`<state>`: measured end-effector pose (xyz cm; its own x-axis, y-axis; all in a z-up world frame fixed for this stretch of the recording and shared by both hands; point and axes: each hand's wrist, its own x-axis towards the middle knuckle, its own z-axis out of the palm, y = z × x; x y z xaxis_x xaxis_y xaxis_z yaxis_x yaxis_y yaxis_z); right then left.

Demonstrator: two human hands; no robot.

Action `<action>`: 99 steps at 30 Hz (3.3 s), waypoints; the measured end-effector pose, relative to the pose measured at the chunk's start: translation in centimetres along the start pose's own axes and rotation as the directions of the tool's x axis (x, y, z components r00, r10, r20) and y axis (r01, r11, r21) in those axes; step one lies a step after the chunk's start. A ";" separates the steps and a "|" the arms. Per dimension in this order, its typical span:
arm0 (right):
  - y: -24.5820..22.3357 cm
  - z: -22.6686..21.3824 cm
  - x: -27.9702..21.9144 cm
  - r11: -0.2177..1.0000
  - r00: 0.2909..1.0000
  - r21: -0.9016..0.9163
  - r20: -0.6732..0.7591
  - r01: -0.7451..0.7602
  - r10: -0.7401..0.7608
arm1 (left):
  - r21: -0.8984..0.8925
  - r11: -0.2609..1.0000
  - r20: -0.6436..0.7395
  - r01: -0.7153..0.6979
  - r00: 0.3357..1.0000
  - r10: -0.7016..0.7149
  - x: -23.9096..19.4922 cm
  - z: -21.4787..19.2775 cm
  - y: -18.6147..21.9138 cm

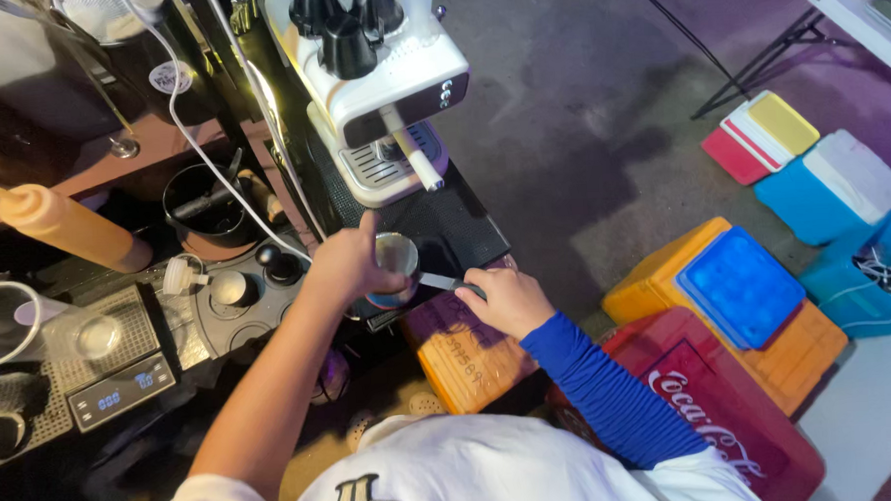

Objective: The person opens a can of coffee creamer and pours it into a plastic squeeze bottle. They then scoop ice into a clear plastic cup and add a brown powder from a jar into a small metal container on a scale. The person uses a knife to open the creamer can and a spoon to scoop the powder.

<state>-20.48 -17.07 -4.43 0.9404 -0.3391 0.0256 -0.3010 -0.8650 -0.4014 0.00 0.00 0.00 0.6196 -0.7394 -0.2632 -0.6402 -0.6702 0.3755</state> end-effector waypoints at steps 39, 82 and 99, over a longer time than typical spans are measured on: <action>1.6 1.9 -0.5 0.931 0.988 0.349 0.074 0.101 -0.135 | -0.301 0.950 0.052 -0.081 0.993 0.101 5.2 -0.2 -5.1; -1.0 7.1 -3.9 0.907 0.975 0.420 -0.199 -0.005 0.097 | -0.389 0.915 0.055 -0.106 0.989 0.138 8.0 2.3 -7.3; -0.6 11.0 -2.4 0.372 0.855 0.774 0.425 -0.513 0.295 | -0.214 0.941 0.053 -0.263 0.958 0.280 11.0 3.9 -8.7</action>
<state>-20.87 -11.69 -14.35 0.7829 -0.3885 -0.4860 -0.4718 0.1386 -0.8708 10.66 -2.54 -9.61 0.3903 -0.9000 -0.1939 -0.6683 -0.4218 0.6127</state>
